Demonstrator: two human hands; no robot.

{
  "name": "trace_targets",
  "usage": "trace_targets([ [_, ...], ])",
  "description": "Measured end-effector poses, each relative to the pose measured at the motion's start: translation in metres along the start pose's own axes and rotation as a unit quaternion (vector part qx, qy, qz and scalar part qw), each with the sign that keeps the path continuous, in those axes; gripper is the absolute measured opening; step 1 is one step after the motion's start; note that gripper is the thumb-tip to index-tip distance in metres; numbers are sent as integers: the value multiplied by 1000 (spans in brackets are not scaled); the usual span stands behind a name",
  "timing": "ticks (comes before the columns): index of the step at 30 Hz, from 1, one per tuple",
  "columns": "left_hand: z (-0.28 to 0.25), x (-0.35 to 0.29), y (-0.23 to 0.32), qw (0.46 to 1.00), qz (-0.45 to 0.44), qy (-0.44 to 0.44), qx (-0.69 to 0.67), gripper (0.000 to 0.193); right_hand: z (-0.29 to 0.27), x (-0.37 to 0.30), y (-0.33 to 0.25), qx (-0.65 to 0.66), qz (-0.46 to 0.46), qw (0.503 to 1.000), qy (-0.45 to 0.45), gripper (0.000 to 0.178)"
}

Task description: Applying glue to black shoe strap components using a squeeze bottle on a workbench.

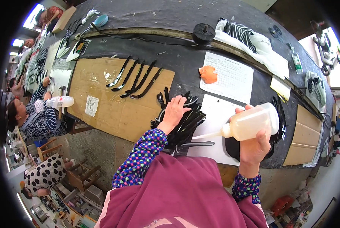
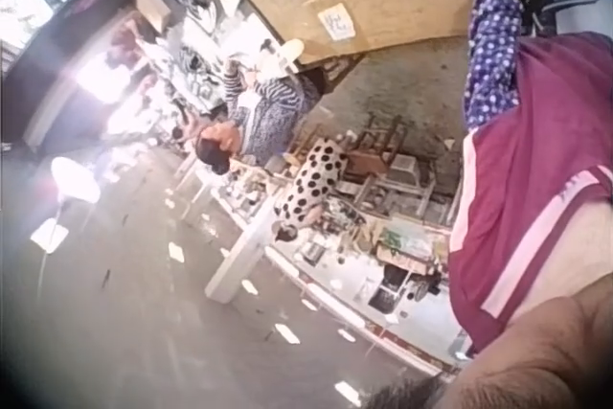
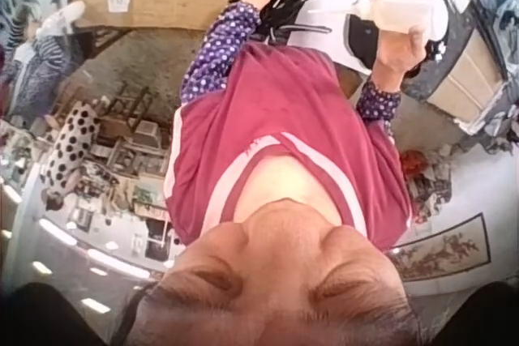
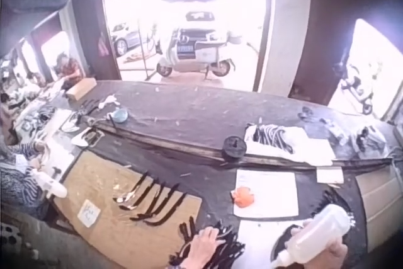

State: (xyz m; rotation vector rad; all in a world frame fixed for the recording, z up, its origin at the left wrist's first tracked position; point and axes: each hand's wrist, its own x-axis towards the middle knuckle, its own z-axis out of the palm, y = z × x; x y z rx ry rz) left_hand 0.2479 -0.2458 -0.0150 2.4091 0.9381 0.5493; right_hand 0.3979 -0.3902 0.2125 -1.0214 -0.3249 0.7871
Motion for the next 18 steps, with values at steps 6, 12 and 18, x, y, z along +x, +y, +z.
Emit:
trace_targets([
  [6,6,-14,-1,987,103,-31,118,15,-6,-15,-8,17,-7,1000,-12,71],
  [12,-49,-14,28,891,-192,-127,-392,9,-16,-24,-17,31,-10,999,-32,73],
  [18,-144,-32,67,829,-236,-102,-496,17,-11,-30,-27,52,-18,997,-61,78],
])
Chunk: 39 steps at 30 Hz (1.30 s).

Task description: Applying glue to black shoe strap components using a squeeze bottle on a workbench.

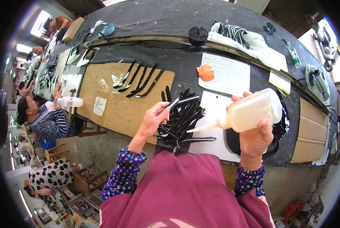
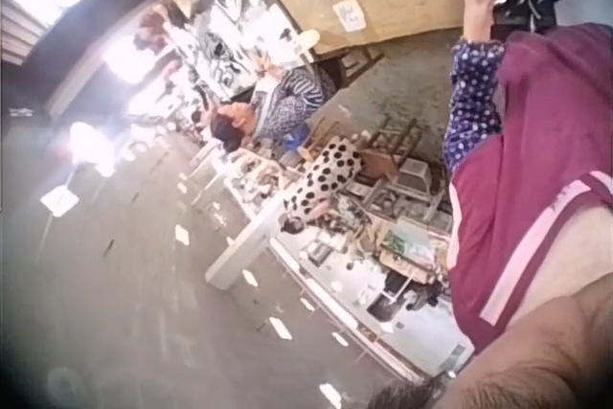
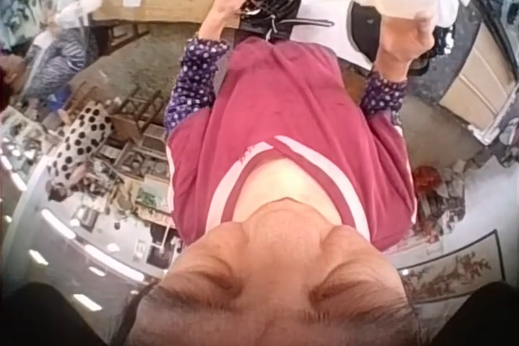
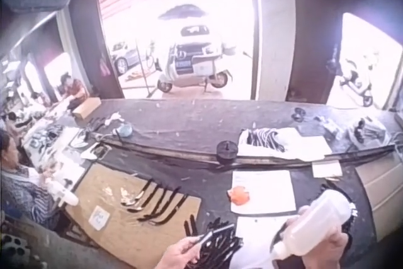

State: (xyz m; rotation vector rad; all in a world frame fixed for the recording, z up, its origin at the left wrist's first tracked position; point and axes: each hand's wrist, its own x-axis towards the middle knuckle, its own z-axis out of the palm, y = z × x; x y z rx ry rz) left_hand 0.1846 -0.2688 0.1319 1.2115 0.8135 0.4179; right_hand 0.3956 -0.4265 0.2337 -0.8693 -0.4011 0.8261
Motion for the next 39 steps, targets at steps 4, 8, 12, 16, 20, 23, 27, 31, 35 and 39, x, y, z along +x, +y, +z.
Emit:
trace_targets([
  [4,-4,-50,65,998,-13,-23,-55,16,16,-3,-7,6,-38,999,-10,81],
  [8,1,-86,98,993,-38,-31,-106,18,28,-10,-14,7,-67,997,-35,85],
  [12,9,-104,102,993,-40,-21,-108,19,38,-13,-18,74,-87,987,-111,89],
  [16,10,-109,103,993,-44,-21,-108,26,37,-12,-21,97,-95,977,-162,91],
  [20,10,-111,86,997,-9,22,-70,33,36,-14,-21,76,-71,988,-112,91],
  [23,13,-117,90,999,15,41,27,36,36,-13,-18,90,-49,989,-111,89],
  [27,16,-113,92,991,36,76,103,45,37,-13,-16,69,-47,992,-95,88],
  [31,16,-109,87,942,172,39,284,47,31,-10,-15,52,-61,992,-93,89],
  [35,14,-106,86,957,144,27,248,35,29,-11,-15,29,-62,995,-73,90],
  [39,18,-109,91,991,13,7,134,27,27,-12,-16,5,-68,996,-64,91],
])
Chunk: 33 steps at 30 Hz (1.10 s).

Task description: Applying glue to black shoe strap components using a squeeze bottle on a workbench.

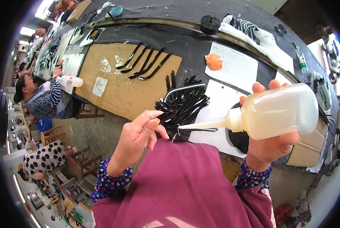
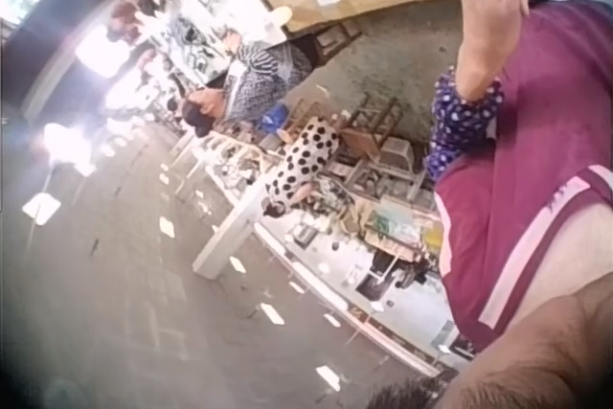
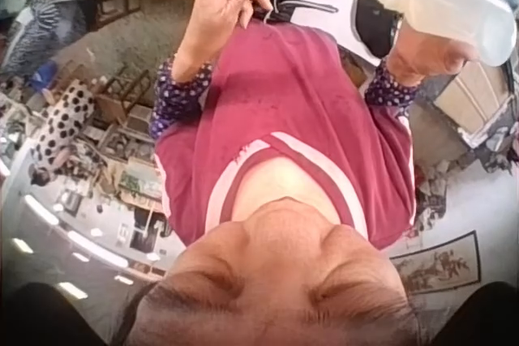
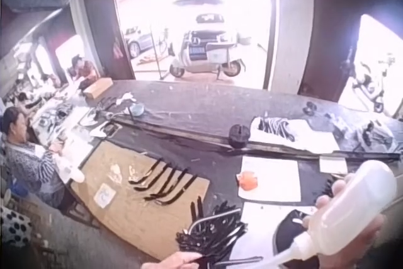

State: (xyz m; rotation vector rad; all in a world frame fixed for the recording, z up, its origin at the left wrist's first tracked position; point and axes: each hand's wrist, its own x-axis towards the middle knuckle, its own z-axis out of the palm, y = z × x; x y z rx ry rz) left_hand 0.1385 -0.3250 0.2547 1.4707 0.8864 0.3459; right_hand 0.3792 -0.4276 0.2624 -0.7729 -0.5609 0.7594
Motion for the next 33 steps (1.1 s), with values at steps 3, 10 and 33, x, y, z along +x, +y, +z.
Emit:
trace_targets([
  [3,1,0,6,986,-68,-71,-135,24,1,0,1,-26,-6,1000,6,91],
  [10,-7,3,21,962,-137,-162,-172,15,4,1,0,-28,14,999,-10,93],
  [33,-17,15,26,954,-166,-175,-177,17,7,8,7,-66,44,997,-21,92],
])
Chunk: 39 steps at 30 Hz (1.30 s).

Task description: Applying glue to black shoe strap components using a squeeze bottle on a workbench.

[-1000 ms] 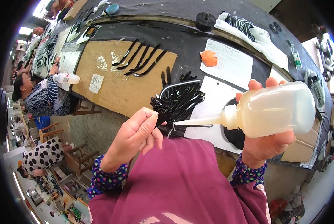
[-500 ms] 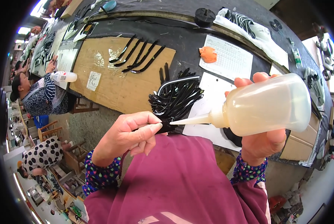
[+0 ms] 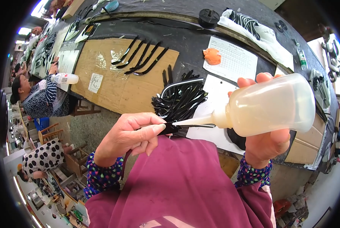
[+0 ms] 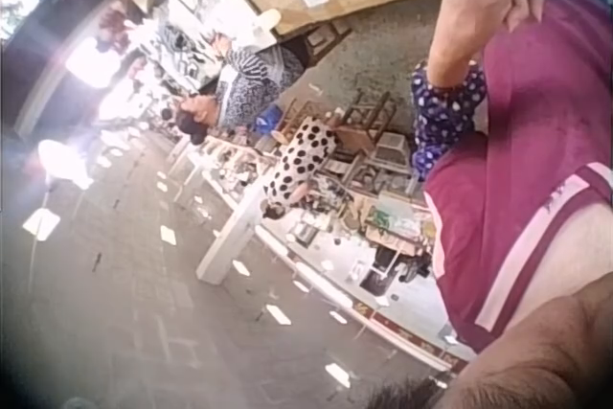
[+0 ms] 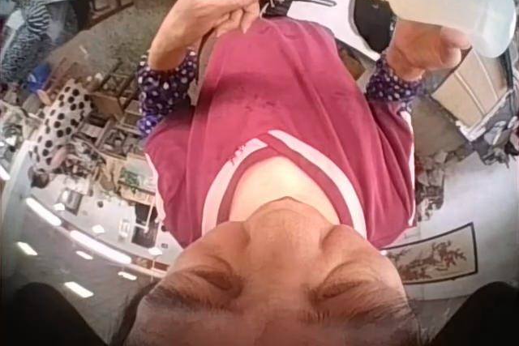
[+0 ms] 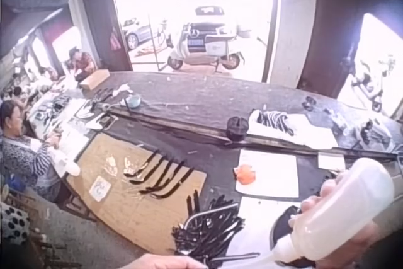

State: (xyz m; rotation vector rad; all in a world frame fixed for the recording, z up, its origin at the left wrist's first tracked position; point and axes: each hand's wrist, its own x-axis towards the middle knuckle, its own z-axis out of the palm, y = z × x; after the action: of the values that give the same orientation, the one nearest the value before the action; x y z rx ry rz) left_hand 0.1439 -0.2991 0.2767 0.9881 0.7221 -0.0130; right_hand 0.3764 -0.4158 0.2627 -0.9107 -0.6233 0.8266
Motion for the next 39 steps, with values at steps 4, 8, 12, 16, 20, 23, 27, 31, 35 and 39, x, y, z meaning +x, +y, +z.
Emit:
trace_targets([
  [4,-1,1,-2,1000,10,15,-6,18,0,0,1,8,-3,1000,-2,92],
  [8,-2,1,1,1000,16,11,6,18,-4,-1,-3,16,-1,1000,-5,92],
  [12,-3,2,3,1000,-1,4,3,18,-2,0,-3,25,-2,1000,-3,92],
  [16,-3,3,1,1000,0,-11,-12,20,5,1,0,46,-1,999,-3,92],
  [20,-4,3,-1,999,-1,-19,-26,19,4,2,3,35,-4,999,-3,92],
  [23,-4,3,-2,1000,-5,-18,-24,19,4,2,4,31,-1,1000,0,93],
  [27,-5,3,-3,999,-3,-22,-29,19,5,3,4,16,-2,1000,-4,94],
  [31,-5,2,-3,999,-1,-23,-26,19,7,3,5,6,1,1000,-2,94],
  [35,-5,2,-2,999,-5,-25,-27,19,6,3,5,-1,2,1000,-5,94],
  [39,-4,1,-1,999,-6,-20,-25,19,5,3,6,8,4,1000,-5,94],
])
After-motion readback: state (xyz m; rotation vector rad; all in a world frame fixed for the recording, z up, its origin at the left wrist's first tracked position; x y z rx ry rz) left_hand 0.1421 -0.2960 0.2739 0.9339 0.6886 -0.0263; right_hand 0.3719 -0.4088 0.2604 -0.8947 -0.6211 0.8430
